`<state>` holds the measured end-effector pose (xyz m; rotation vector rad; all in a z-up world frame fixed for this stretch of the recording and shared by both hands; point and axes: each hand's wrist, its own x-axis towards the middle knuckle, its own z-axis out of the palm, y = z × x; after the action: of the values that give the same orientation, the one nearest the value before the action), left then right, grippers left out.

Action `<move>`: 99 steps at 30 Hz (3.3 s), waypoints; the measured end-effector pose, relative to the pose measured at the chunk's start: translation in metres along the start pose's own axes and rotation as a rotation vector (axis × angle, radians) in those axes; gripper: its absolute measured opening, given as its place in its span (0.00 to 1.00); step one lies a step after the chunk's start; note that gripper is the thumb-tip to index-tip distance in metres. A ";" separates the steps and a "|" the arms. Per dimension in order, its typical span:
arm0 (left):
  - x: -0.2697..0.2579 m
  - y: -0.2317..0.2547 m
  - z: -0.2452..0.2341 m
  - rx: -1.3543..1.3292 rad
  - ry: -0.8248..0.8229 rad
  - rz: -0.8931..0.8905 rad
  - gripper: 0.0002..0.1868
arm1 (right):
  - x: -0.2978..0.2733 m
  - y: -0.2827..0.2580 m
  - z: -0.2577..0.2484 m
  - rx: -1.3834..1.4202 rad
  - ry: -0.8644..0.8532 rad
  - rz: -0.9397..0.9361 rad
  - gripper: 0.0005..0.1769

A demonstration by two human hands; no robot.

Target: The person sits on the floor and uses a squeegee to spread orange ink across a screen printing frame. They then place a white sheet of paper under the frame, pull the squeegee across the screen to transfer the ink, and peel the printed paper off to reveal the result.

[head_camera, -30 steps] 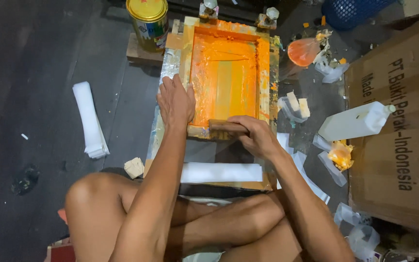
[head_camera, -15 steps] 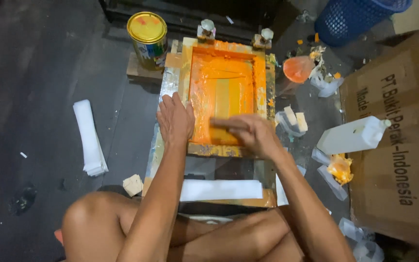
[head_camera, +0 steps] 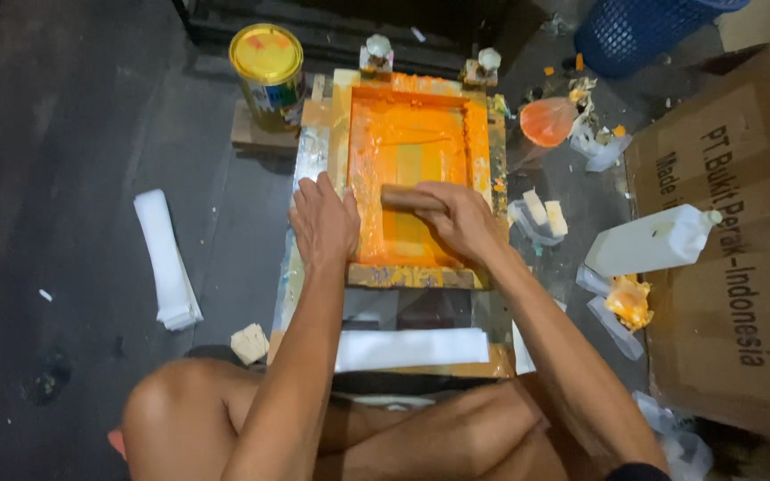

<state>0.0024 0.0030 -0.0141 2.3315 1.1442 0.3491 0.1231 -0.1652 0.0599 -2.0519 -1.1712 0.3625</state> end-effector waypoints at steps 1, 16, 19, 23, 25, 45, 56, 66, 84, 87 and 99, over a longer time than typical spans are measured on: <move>0.000 0.001 -0.001 -0.002 -0.009 -0.010 0.26 | -0.011 -0.001 -0.001 -0.001 -0.012 0.007 0.22; -0.001 -0.002 0.005 0.004 0.077 0.021 0.26 | -0.072 0.016 0.003 -0.110 -0.138 -0.058 0.28; 0.002 0.000 0.003 0.003 0.033 0.011 0.27 | -0.075 0.015 0.006 -0.025 -0.117 -0.014 0.25; -0.006 -0.002 0.006 -0.007 0.023 -0.002 0.27 | -0.076 0.012 0.006 -0.059 -0.113 0.013 0.25; 0.002 0.003 0.000 -0.022 0.036 0.014 0.27 | -0.059 0.001 -0.004 -0.013 -0.098 0.005 0.25; -0.003 0.003 -0.006 -0.034 0.005 -0.005 0.26 | -0.029 -0.015 0.000 -0.039 -0.038 0.027 0.21; -0.004 0.004 -0.007 -0.017 0.017 0.001 0.26 | -0.074 0.003 0.000 -0.072 -0.149 -0.054 0.22; -0.002 0.004 -0.007 -0.011 -0.027 -0.003 0.27 | -0.011 -0.023 -0.025 -0.091 -0.023 -0.049 0.23; 0.000 -0.001 0.001 -0.017 0.046 0.025 0.25 | -0.044 -0.001 0.000 -0.043 -0.134 0.041 0.26; -0.001 -0.003 0.005 -0.025 0.068 0.033 0.26 | -0.065 0.012 0.000 -0.039 -0.179 -0.025 0.28; -0.002 0.000 0.001 -0.011 0.060 0.021 0.25 | -0.072 0.014 -0.003 -0.021 -0.197 -0.077 0.29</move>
<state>0.0016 0.0008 -0.0153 2.3396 1.1438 0.4342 0.0946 -0.2312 0.0443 -2.0176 -1.3725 0.5260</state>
